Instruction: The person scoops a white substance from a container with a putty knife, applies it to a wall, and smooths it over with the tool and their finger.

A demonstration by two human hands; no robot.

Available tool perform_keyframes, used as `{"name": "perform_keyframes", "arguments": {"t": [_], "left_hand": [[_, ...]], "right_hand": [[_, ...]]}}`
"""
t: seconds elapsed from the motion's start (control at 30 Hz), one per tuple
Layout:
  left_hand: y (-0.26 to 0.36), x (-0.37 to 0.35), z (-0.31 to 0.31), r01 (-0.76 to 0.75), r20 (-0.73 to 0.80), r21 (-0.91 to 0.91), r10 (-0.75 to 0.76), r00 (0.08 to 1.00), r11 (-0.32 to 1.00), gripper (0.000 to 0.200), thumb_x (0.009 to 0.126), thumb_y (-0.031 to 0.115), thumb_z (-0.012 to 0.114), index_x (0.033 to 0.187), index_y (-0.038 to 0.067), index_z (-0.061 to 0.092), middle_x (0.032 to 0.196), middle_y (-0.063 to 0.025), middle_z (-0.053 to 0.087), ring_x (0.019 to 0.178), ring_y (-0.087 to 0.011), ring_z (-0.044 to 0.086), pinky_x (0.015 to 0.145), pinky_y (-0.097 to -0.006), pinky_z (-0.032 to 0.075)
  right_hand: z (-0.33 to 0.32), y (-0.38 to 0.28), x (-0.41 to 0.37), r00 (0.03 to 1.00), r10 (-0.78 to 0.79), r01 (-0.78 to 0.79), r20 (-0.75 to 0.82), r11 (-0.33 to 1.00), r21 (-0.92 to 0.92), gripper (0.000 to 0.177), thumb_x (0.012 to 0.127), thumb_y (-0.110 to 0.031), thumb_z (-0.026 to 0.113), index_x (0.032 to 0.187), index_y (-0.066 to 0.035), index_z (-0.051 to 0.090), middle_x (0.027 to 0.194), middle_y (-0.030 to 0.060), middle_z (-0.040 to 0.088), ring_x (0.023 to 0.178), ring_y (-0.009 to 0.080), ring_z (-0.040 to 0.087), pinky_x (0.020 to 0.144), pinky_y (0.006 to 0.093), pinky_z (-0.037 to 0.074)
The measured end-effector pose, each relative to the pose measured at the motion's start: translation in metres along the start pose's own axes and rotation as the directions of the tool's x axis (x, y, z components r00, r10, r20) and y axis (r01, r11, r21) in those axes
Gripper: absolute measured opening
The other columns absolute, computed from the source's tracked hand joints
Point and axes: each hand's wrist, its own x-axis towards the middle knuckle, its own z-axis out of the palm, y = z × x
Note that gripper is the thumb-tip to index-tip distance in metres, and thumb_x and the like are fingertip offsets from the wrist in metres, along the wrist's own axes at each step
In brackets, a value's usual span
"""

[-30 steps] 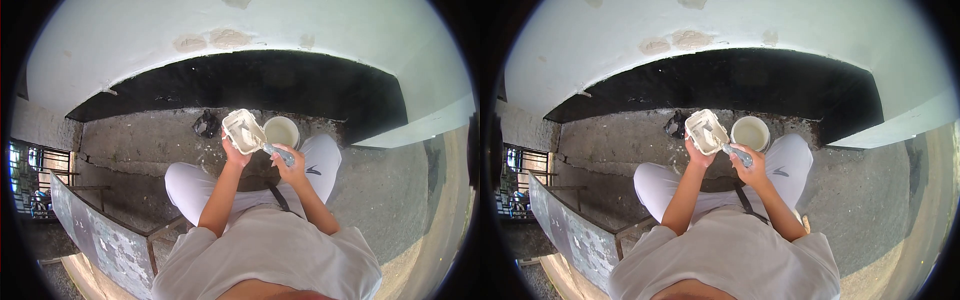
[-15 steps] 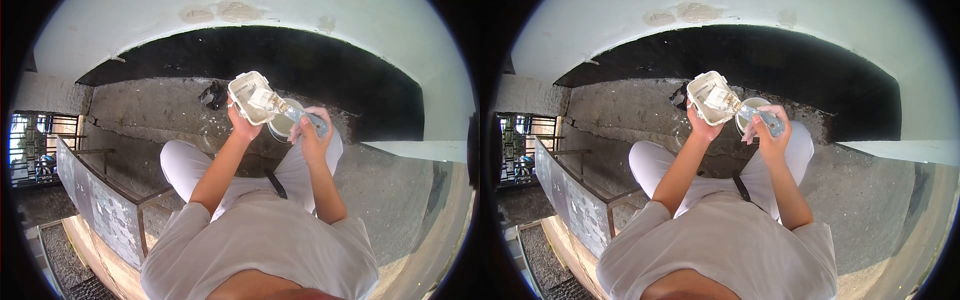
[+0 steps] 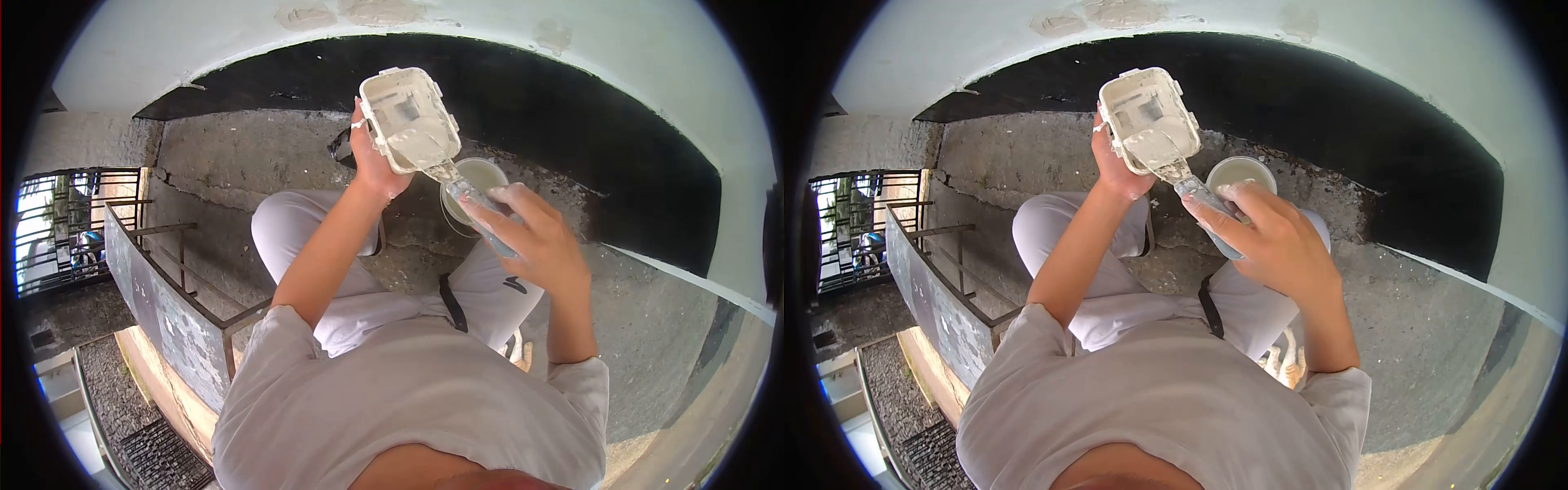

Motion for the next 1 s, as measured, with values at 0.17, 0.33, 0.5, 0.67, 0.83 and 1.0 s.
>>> {"name": "perform_keyframes", "arguments": {"t": [0.17,0.33,0.5,0.67,0.83,1.0], "left_hand": [[0.010,0.025,-0.006,0.052,0.021,0.065,-0.054,0.998,0.997,0.074,0.101,0.067,0.031,0.144,0.010,0.051,0.136,-0.0168,0.060,0.122,-0.0347,0.062,0.102,-0.0524,0.052],[0.007,0.045,-0.042,0.138,-0.009,-0.056,-0.138,0.990,0.989,0.064,0.103,0.056,0.033,0.149,0.014,0.047,0.141,-0.0170,0.057,0.123,-0.0364,0.061,0.101,-0.0555,0.053],[-0.001,0.044,-0.062,0.140,-0.049,-0.057,-0.143,0.989,0.988,0.070,0.102,0.064,0.031,0.144,0.012,0.050,0.136,-0.0141,0.060,0.121,-0.0351,0.062,0.102,-0.0539,0.052],[-0.022,0.035,-0.070,-0.029,-0.138,0.028,0.032,0.990,0.999,0.067,0.100,0.062,0.037,0.145,0.014,0.049,0.140,-0.0123,0.058,0.125,-0.0340,0.059,0.105,-0.0534,0.050],[-0.040,0.028,-0.075,-0.137,-0.121,-0.027,0.132,0.984,0.990,0.070,0.096,0.064,0.041,0.146,0.016,0.049,0.142,-0.0123,0.057,0.127,-0.0333,0.058,0.105,-0.0535,0.050],[-0.047,0.020,-0.070,-0.213,-0.116,-0.025,0.209,0.971,0.977,0.068,0.097,0.063,0.040,0.146,0.017,0.049,0.142,-0.0120,0.057,0.126,-0.0335,0.059,0.104,-0.0537,0.051]], "right_hand": [[0.001,-0.001,0.013,0.995,0.007,-0.004,0.098,0.999,-0.037,0.051,0.079,-0.022,0.081,0.129,-0.022,0.070,0.097,0.0082,0.061,0.081,0.0234,0.066,0.063,0.0353,0.056],[-0.004,0.011,0.016,0.994,-0.009,0.017,0.106,0.997,-0.072,0.048,0.080,-0.024,0.081,0.126,-0.018,0.071,0.094,0.0091,0.063,0.077,0.0232,0.065,0.061,0.0340,0.054],[-0.006,0.032,0.010,0.999,0.030,-0.030,0.010,1.000,0.007,0.052,0.077,-0.020,0.084,0.126,-0.011,0.070,0.092,0.0122,0.068,0.076,0.0234,0.068,0.060,0.0333,0.055],[0.037,0.040,0.001,0.772,0.571,-0.302,-0.280,0.716,0.629,0.041,0.085,-0.013,0.079,0.119,0.005,0.067,0.085,0.0176,0.071,0.065,0.0223,0.070,0.055,0.0335,0.057],[0.088,0.018,-0.003,0.394,0.919,-0.196,0.029,0.054,0.979,0.034,0.097,-0.017,0.066,0.114,0.012,0.062,0.078,0.0229,0.070,0.055,0.0233,0.067,0.047,0.0350,0.057],[0.110,0.002,-0.014,0.242,0.968,-0.127,0.071,-0.041,0.991,0.032,0.098,-0.016,0.062,0.113,0.013,0.061,0.074,0.0211,0.068,0.049,0.0224,0.062,0.043,0.0353,0.054]]}}
